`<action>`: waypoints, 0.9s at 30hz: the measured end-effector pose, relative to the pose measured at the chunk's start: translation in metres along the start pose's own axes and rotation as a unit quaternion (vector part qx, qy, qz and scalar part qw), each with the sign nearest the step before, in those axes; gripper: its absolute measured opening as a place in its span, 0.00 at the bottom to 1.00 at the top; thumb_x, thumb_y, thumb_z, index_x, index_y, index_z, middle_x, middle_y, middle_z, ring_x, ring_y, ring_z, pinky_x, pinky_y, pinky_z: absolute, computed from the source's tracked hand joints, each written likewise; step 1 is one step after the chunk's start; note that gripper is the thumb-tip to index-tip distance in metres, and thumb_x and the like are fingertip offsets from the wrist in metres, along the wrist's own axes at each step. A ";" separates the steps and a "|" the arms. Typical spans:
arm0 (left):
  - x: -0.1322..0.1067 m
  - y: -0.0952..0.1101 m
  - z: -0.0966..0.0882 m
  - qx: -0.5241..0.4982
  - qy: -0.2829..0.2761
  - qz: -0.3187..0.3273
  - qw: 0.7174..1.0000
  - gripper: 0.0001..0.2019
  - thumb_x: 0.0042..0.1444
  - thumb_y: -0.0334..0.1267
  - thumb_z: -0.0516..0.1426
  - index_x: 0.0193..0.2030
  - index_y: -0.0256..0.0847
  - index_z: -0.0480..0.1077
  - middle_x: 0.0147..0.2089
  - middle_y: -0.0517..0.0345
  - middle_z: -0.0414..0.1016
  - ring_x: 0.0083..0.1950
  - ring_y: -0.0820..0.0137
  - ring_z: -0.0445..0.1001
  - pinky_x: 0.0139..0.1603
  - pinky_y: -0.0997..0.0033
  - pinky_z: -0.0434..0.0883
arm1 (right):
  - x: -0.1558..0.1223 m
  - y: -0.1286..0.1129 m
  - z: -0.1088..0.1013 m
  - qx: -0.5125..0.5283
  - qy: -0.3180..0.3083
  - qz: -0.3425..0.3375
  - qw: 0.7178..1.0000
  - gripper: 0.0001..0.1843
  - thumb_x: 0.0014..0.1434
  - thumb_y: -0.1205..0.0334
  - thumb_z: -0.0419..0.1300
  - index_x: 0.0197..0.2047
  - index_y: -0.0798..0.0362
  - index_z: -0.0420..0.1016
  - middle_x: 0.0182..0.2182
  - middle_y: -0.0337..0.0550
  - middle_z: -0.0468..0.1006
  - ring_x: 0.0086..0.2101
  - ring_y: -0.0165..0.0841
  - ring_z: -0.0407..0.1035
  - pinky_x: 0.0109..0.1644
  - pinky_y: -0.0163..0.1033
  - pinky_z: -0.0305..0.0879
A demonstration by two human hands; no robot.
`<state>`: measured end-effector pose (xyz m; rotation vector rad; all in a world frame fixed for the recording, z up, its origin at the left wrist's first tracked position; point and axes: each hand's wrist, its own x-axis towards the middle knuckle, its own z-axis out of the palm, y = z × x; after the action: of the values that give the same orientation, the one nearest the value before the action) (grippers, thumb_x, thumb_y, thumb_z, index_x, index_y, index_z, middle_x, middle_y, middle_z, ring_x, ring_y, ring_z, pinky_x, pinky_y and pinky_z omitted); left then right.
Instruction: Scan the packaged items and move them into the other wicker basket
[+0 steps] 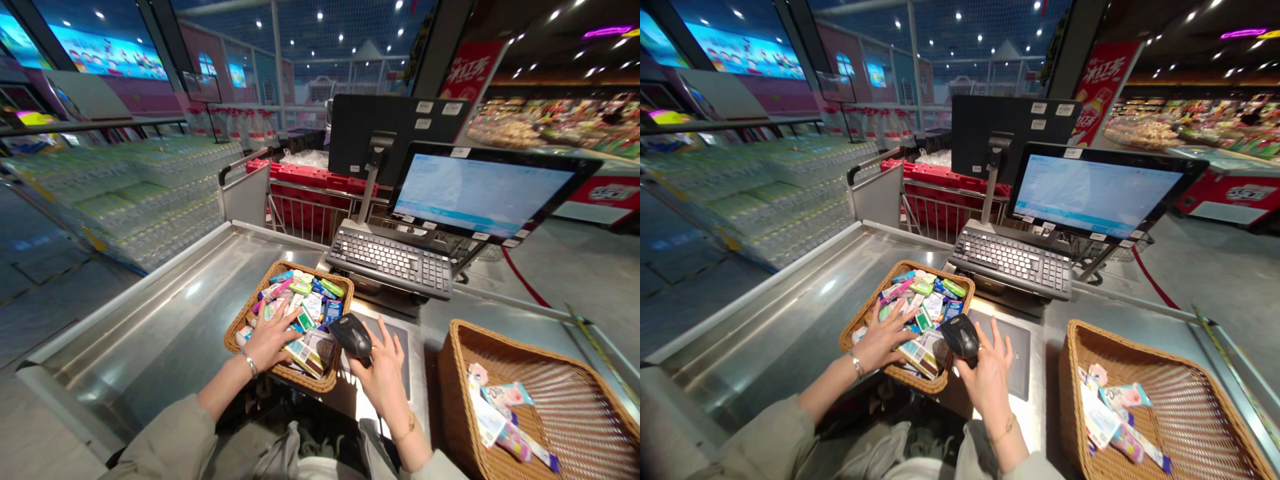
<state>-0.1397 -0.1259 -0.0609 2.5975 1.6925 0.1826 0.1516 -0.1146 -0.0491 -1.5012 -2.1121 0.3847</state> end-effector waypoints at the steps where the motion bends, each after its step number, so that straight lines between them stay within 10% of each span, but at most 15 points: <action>1: 0.000 0.000 -0.001 0.000 0.001 0.003 1.000 0.26 0.43 0.56 0.67 0.50 0.59 0.73 0.72 0.58 0.56 0.73 0.43 0.45 0.61 0.28 0.16 | 0.000 0.000 0.000 -0.002 -0.002 0.001 1.000 0.17 0.57 0.56 0.56 0.48 0.46 0.78 0.59 0.41 0.71 0.67 0.48 0.45 0.66 0.65 0.41; 27: 0.048 0.009 -0.041 0.030 0.124 -0.016 0.992 0.20 0.49 0.49 0.65 0.50 0.55 0.74 0.69 0.58 0.61 0.73 0.45 0.45 0.64 0.25 0.22 | 0.002 0.008 -0.018 0.002 0.048 -0.007 0.999 0.15 0.53 0.63 0.58 0.44 0.47 0.77 0.60 0.38 0.69 0.68 0.47 0.43 0.67 0.63 0.39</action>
<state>-0.1171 -0.0877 -0.0151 2.6854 1.8391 0.4799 0.1678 -0.1113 -0.0383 -1.4716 -2.0446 0.3060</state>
